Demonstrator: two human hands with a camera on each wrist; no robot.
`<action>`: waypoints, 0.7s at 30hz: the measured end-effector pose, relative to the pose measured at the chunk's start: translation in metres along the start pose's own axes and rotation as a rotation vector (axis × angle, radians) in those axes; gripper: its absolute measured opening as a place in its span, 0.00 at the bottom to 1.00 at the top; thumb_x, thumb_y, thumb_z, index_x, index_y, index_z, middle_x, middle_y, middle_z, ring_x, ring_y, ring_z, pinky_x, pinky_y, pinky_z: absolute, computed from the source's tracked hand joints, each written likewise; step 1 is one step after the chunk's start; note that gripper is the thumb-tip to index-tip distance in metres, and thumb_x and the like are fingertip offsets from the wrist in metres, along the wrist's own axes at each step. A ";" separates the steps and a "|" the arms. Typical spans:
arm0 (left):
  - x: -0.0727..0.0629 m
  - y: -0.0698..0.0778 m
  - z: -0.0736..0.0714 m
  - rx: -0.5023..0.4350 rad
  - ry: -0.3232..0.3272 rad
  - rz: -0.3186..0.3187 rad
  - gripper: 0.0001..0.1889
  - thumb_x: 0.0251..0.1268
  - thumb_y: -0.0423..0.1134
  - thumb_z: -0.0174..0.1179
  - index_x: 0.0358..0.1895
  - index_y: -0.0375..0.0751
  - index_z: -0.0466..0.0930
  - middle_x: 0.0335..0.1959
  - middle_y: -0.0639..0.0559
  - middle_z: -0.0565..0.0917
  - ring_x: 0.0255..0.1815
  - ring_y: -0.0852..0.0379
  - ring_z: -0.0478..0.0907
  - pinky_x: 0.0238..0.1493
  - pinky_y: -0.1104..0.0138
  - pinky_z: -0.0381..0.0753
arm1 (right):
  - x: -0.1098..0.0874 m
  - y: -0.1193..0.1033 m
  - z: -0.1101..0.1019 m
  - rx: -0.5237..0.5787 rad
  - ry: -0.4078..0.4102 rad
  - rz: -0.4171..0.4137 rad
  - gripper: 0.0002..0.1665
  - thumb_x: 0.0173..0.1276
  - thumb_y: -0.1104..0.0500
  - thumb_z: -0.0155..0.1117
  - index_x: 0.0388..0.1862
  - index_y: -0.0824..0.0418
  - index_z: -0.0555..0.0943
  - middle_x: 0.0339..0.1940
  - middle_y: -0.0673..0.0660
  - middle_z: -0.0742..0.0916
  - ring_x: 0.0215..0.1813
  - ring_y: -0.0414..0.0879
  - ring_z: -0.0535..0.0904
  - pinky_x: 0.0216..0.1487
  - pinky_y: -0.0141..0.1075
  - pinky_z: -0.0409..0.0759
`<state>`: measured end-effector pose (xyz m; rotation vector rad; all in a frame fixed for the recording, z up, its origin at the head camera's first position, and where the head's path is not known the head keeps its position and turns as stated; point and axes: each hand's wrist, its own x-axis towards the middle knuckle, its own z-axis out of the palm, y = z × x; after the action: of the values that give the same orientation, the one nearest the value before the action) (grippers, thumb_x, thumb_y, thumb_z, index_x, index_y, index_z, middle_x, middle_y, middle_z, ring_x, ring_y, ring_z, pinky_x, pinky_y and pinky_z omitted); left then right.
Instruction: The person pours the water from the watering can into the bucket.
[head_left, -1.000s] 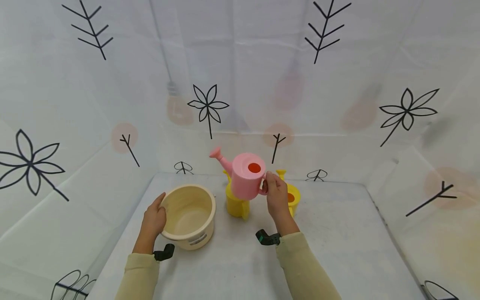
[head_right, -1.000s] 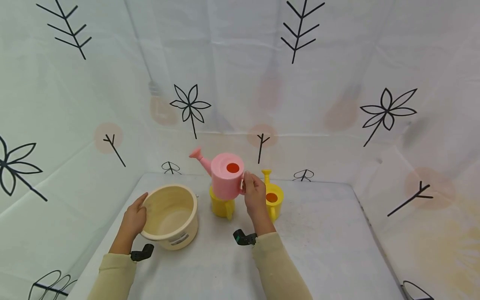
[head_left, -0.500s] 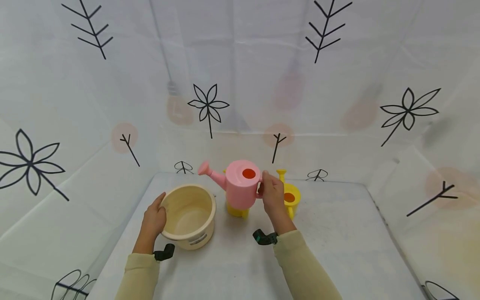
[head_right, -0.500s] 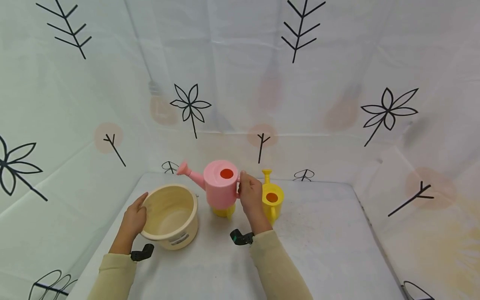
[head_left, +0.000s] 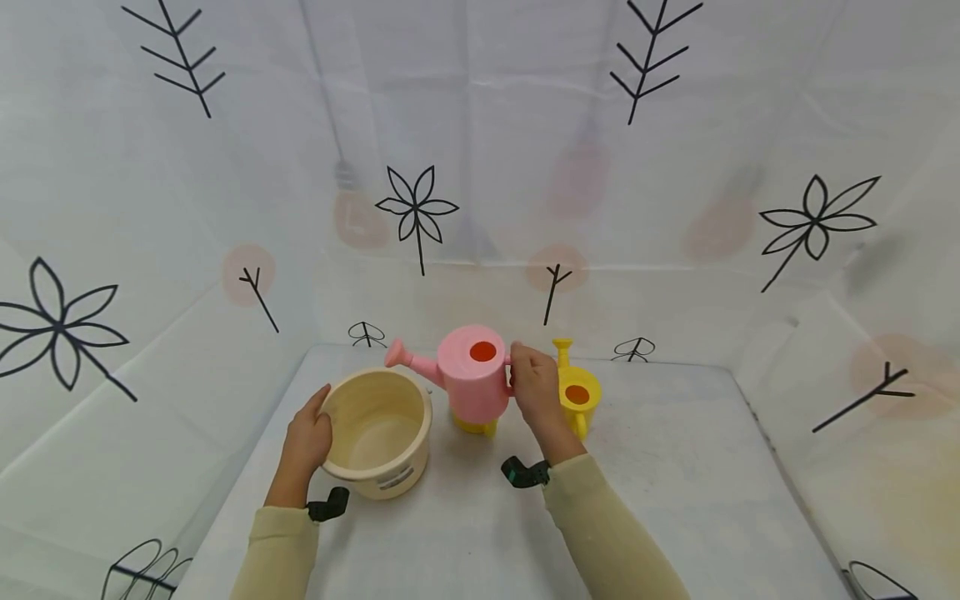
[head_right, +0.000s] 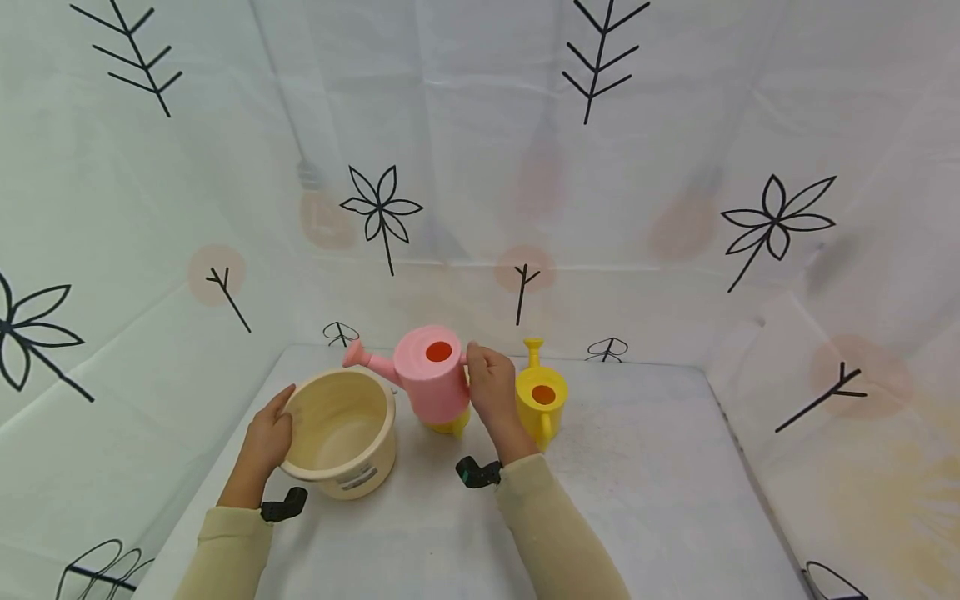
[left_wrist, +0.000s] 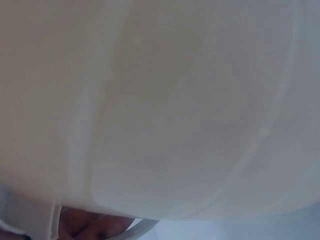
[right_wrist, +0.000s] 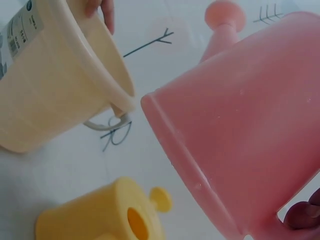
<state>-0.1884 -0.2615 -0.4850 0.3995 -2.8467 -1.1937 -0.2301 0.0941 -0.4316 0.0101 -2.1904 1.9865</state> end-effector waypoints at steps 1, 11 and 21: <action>0.000 0.000 0.000 0.000 -0.001 -0.002 0.30 0.71 0.36 0.31 0.77 0.50 0.54 0.74 0.35 0.61 0.64 0.36 0.69 0.61 0.43 0.68 | 0.000 -0.001 0.001 -0.006 -0.004 -0.001 0.29 0.72 0.44 0.48 0.19 0.65 0.71 0.17 0.58 0.72 0.24 0.50 0.69 0.28 0.36 0.79; -0.004 0.001 0.000 -0.008 0.005 -0.008 0.30 0.70 0.36 0.31 0.77 0.49 0.55 0.73 0.33 0.62 0.60 0.37 0.71 0.59 0.44 0.70 | -0.002 -0.005 0.004 -0.142 -0.037 -0.023 0.30 0.71 0.43 0.48 0.16 0.63 0.70 0.16 0.56 0.71 0.25 0.51 0.67 0.23 0.34 0.67; -0.006 0.001 0.001 -0.006 0.009 -0.006 0.31 0.70 0.36 0.30 0.77 0.48 0.55 0.73 0.34 0.63 0.61 0.36 0.71 0.60 0.43 0.69 | -0.003 -0.008 0.006 -0.222 -0.100 -0.054 0.29 0.72 0.42 0.47 0.15 0.57 0.70 0.14 0.54 0.69 0.23 0.49 0.68 0.23 0.34 0.65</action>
<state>-0.1825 -0.2588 -0.4842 0.4120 -2.8354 -1.1975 -0.2270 0.0871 -0.4249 0.1384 -2.4341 1.7400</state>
